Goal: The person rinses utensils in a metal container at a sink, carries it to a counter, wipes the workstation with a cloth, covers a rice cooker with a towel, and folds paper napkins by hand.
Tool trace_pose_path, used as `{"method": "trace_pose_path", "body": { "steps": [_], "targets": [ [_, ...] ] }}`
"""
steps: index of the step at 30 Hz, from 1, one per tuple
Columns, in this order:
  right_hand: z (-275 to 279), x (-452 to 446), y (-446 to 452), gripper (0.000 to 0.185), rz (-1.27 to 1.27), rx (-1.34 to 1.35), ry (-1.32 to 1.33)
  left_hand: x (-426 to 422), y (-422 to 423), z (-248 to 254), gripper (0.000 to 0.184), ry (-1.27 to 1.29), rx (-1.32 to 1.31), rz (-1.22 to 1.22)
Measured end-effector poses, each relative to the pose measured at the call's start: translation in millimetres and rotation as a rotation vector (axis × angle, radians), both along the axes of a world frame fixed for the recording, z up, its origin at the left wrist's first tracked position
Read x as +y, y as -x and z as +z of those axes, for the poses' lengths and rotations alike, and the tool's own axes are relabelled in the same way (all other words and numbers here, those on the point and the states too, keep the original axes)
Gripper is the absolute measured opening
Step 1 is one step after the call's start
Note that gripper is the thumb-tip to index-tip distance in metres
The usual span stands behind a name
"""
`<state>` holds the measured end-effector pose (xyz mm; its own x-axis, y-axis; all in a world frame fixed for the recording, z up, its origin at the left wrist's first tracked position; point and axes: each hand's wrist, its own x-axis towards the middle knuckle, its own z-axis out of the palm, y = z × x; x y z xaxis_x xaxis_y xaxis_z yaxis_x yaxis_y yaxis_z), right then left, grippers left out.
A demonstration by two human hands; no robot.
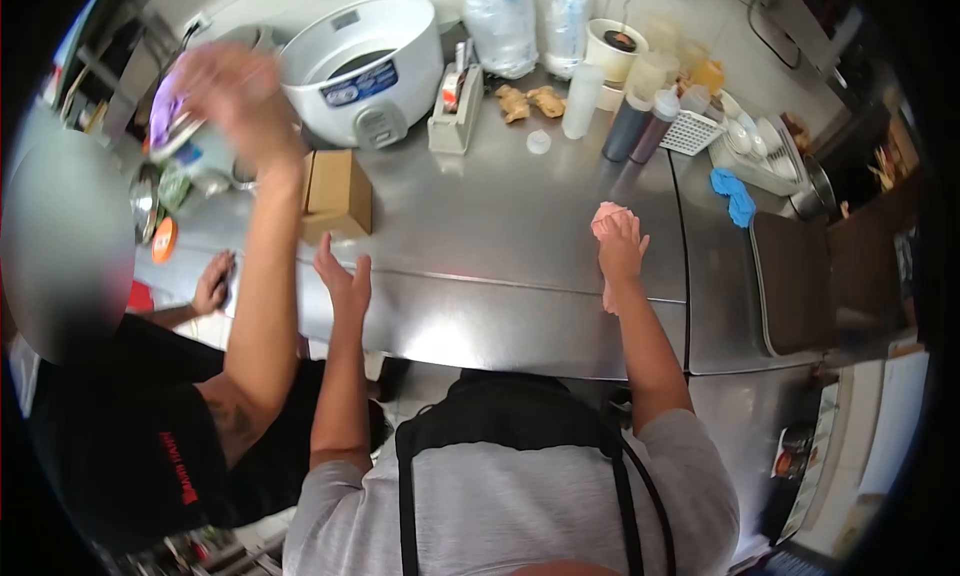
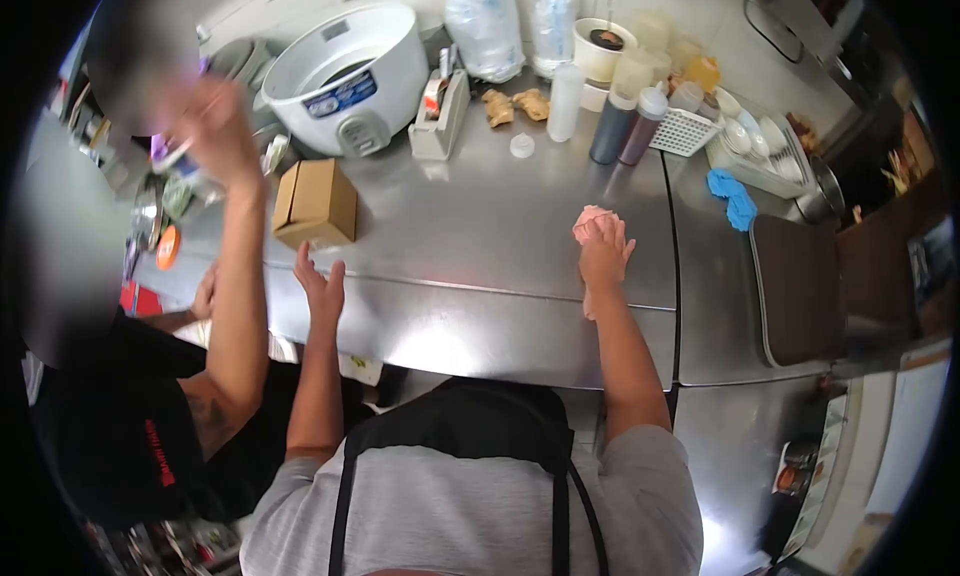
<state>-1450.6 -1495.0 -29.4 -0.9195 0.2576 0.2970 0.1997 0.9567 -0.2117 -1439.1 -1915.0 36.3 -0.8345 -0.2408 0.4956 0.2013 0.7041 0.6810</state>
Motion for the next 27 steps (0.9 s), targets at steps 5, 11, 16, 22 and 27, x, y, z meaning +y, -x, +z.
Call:
{"method": "trace_pose_path", "body": {
  "steps": [5,11,16,22,27],
  "targets": [
    [4.4,40.3,17.8,0.03,-0.029,-0.109,0.005,38.4,-5.9,-16.9,0.061,-0.075,-0.073,-0.112],
    [37.4,78.1,-18.2,0.033,0.129,-0.363,-0.071,75.5,-34.5,-18.0,0.061,-0.214,-0.236,-0.2],
    [62.9,77.7,-79.6,0.034,0.465,-0.32,0.041,101.4,-59.4,-18.9,0.058,-0.257,-0.218,-0.204],
    [31.3,67.1,-176.2,0.032,0.683,0.151,0.004,159.3,-94.5,-44.5,0.057,-0.352,-0.223,-0.269],
    [35.0,77.3,-258.8,0.022,0.794,0.122,0.478,210.2,-119.5,-51.2,0.059,-0.313,-0.297,-0.337]
  ]
}}
